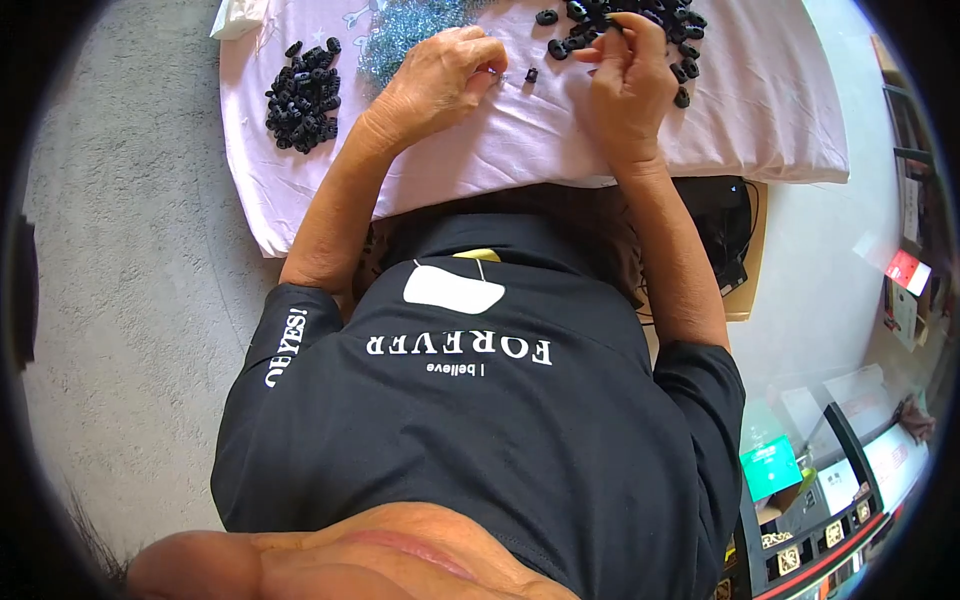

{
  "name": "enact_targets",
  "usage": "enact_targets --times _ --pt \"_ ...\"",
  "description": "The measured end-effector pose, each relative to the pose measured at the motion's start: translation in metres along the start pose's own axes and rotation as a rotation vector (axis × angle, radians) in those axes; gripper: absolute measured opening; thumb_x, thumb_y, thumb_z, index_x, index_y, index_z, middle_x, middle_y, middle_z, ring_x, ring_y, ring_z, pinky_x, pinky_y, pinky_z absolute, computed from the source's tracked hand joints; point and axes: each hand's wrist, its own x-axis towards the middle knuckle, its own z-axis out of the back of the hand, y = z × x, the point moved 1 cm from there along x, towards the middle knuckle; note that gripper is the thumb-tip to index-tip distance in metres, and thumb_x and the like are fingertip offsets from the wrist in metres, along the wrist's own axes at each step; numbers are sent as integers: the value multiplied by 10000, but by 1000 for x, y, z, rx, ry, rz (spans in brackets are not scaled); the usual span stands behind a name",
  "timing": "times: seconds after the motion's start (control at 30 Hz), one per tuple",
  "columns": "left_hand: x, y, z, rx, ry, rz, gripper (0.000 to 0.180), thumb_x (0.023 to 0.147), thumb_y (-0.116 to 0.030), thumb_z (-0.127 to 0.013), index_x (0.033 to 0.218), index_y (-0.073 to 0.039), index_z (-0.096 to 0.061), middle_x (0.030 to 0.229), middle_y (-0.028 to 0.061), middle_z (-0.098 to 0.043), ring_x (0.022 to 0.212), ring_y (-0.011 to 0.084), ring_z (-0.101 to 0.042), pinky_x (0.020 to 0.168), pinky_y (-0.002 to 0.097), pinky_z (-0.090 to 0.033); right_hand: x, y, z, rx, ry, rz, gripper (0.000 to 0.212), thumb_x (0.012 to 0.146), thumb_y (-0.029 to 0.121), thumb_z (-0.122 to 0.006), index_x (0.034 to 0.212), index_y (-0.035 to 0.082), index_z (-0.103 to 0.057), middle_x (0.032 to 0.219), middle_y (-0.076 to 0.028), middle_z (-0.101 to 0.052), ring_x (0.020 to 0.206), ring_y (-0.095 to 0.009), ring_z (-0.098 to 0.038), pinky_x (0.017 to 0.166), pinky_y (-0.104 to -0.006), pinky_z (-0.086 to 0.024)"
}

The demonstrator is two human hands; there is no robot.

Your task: Sorting small black plastic components on a table.

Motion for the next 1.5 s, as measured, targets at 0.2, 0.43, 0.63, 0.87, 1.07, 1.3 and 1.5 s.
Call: enact_targets --times 0.2,0.43,0.63,0.87,1.07,1.3,1.5 --pt "0 2 -3 -17 -65 33 95 865 -72 -630 957 -57 -649 960 122 -632 942 326 -638 862 419 -523 0 0 -5 -153 211 60 179 1025 35 -529 1190 27 -598 930 -75 -726 831 -140 -733 679 -257 -586" --pt "-1 1 -4 47 -45 33 110 856 -47 -638 965 -63 -649 987 117 -627 954 323 -635 875 411 -525 -1 3 -3 55 271 -32 190 1037 33 -507 1213 30 -579 984 -65 -719 912 -132 -726 724 -228 -566" --pt "2 -4 1 -6 -125 6 113 864 -37 -648 976 -46 -649 967 128 -639 913 316 -653 835 404 -533 -1 4 -6 79 352 -60 188 1044 40 -498 1216 26 -571 1016 -63 -716 959 -132 -718 750 -228 -563" --pt "12 -17 13 -402 -315 37 50 883 -40 -665 929 -20 -657 903 156 -701 778 283 -708 703 356 -565 1 -1 -6 248 398 -99 181 1006 39 -571 1168 20 -649 954 -50 -734 888 -108 -726 727 -239 -579" --pt "12 -17 7 -552 -359 44 107 885 -4 -690 989 -6 -710 912 115 -717 804 194 -721 748 291 -585 1 -2 -4 346 483 -174 186 1010 58 -584 1181 29 -653 963 -22 -720 846 -95 -708 695 -208 -544" --pt "12 -18 4 -640 -373 44 101 877 -5 -708 975 8 -730 888 105 -711 801 189 -722 732 277 -588 1 2 -4 349 516 -172 179 1009 66 -596 1179 28 -640 942 -25 -719 846 -91 -707 692 -205 -537" --pt "13 -19 6 -477 -385 24 79 874 -26 -712 942 8 -736 876 120 -708 772 212 -723 703 292 -581 2 2 -3 382 517 -193 147 1008 73 -605 1148 28 -617 932 -29 -719 842 -92 -707 692 -201 -533"
